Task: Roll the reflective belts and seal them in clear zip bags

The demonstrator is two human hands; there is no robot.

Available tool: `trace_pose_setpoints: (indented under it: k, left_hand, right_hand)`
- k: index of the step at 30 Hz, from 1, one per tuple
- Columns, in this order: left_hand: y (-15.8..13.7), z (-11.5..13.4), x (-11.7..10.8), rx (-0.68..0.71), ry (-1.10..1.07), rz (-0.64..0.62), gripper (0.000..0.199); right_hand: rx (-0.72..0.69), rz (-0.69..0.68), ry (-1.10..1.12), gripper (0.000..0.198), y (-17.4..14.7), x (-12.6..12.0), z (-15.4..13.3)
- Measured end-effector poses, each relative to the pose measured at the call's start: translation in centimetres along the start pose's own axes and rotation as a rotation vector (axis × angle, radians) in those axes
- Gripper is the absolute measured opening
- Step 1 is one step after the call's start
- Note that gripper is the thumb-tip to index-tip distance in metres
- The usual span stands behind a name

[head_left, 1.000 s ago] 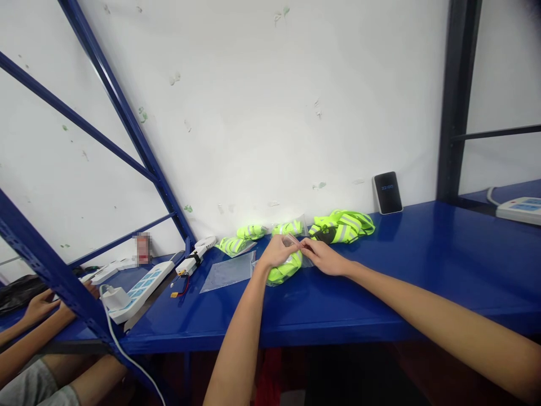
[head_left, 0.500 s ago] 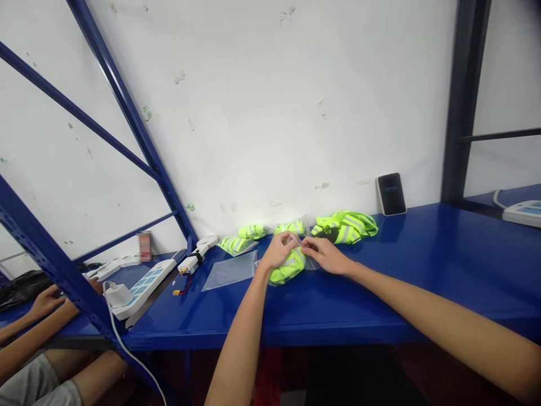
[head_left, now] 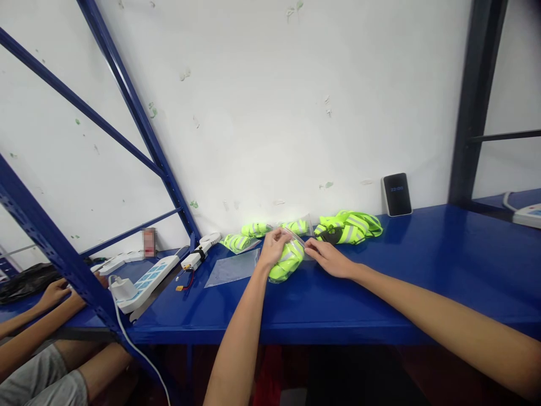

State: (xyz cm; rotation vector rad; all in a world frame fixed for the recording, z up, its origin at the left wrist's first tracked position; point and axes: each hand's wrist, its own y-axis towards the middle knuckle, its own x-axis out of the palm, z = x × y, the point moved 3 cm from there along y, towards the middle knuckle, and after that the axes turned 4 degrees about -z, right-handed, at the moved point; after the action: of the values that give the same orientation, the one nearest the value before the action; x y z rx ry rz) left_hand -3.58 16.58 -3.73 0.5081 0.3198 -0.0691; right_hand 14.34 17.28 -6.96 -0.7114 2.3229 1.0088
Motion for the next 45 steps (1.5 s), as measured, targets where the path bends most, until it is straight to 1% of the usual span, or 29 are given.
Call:
trace_pose_setpoints:
  k: [3,6,10,15,17,19,21,22,23,24,26,27,28,30,32,33,34,35,36,37,38,40,41,44,45]
  left_hand:
    - [-0.3,-0.9,-1.6,-0.04,-0.117,0.159,0.022]
    - [-0.6,-1.3,-2.6,-0.044,-0.174,0.256,0.027]
    - [-0.8,-1.2,-2.6,-0.029,-0.171,0.267,0.032]
    - [-0.7,-0.8,-1.9,-0.017,-0.149,0.237,0.032]
    - [-0.6,-0.6,-2.3,0.009,-0.099,0.251,0.031]
    - [-0.6,-0.5,-3.4,0.03,-0.103,0.307,0.034]
    - [-1.0,-0.7,-5.3,0.033,-0.135,0.406,0.038]
    - [-1.5,-0.9,-6.4,0.029,-0.116,0.472,0.038]
    - [-2.0,-1.2,-7.4,0.027,-0.047,0.535,0.037]
    - [-2.6,-1.4,-8.4,0.027,0.061,0.598,0.034]
    - [-3.8,-2.0,-9.6,0.008,0.329,0.671,0.03]
    - [-4.3,-2.3,-9.8,-0.023,0.464,0.679,0.029]
    - [-4.7,-2.6,-9.8,-0.063,0.589,0.668,0.029]
    - [-5.0,-3.1,-9.3,-0.142,0.796,0.602,0.03]
    - [-5.0,-3.2,-8.5,-0.185,0.93,0.515,0.031]
    - [-5.0,-3.3,-8.1,-0.194,0.97,0.476,0.031]
    - [-4.9,-3.3,-7.8,-0.197,0.994,0.447,0.031]
    - [-4.9,-3.2,-7.6,-0.198,1.006,0.431,0.031]
    - [-4.9,-3.2,-7.5,-0.2,1.011,0.419,0.03]
    - [-4.8,-3.3,-7.4,-0.206,1.013,0.405,0.03]
    - [-4.8,-3.3,-7.3,-0.213,1.016,0.385,0.029]
    - [-4.6,-3.5,-6.9,-0.224,1.027,0.328,0.028]
    - [-4.4,-3.5,-6.6,-0.219,1.036,0.295,0.028]
    - [-3.9,-3.0,-5.0,-0.131,1.076,0.198,0.028]
    - [-3.8,-2.7,-4.4,-0.09,1.087,0.162,0.027]
  right_hand:
    - [-0.006,0.034,-0.03,0.028,0.0,0.5,-0.3]
    - [0.001,0.067,-0.021,0.028,0.1,0.8,-0.6]
    - [0.02,0.108,-0.025,0.033,0.2,0.6,-0.7]
    - [-0.012,0.035,-0.114,0.037,0.4,0.2,-0.4]
    - [-0.022,0.032,-0.119,0.038,0.5,0.3,-0.3]
    - [0.006,0.045,-0.028,0.037,0.5,0.6,0.0]
    - [0.089,0.049,0.175,0.036,0.6,1.1,0.5]
    - [0.14,0.056,0.284,0.035,0.8,1.2,0.8]
    - [0.188,0.087,0.365,0.034,1.1,1.3,1.0]
    - [0.235,0.154,0.395,0.033,1.6,1.0,1.3]
    - [0.318,0.359,0.329,0.031,3.2,0.0,1.5]
    - [0.373,0.477,0.245,0.031,4.3,-0.7,1.6]
    - [0.417,0.538,0.221,0.031,5.6,-1.2,1.6]
    - [0.484,0.578,0.221,0.033,8.4,-2.1,1.6]
    - [0.544,0.556,0.253,0.042,10.8,-2.8,1.5]
    - [0.576,0.52,0.274,0.048,11.5,-3.0,1.5]
    - [0.615,0.455,0.282,0.054,11.9,-3.2,1.6]
    - [0.658,0.358,0.257,0.061,11.9,-3.5,1.6]
    - [0.681,0.258,0.178,0.066,11.6,-3.8,1.7]
    - [0.678,0.168,0.048,0.07,11.0,-4.3,1.7]
    - [0.644,0.096,-0.121,0.071,10.3,-4.9,1.7]
    - [0.518,0.015,-0.463,0.067,8.6,-6.6,1.8]
    - [0.465,-0.028,-0.58,0.064,7.7,-7.5,2.1]
    - [0.417,-0.174,-0.745,0.055,4.9,-10.4,4.1]
    - [0.405,-0.201,-0.778,0.059,4.0,-11.3,4.9]
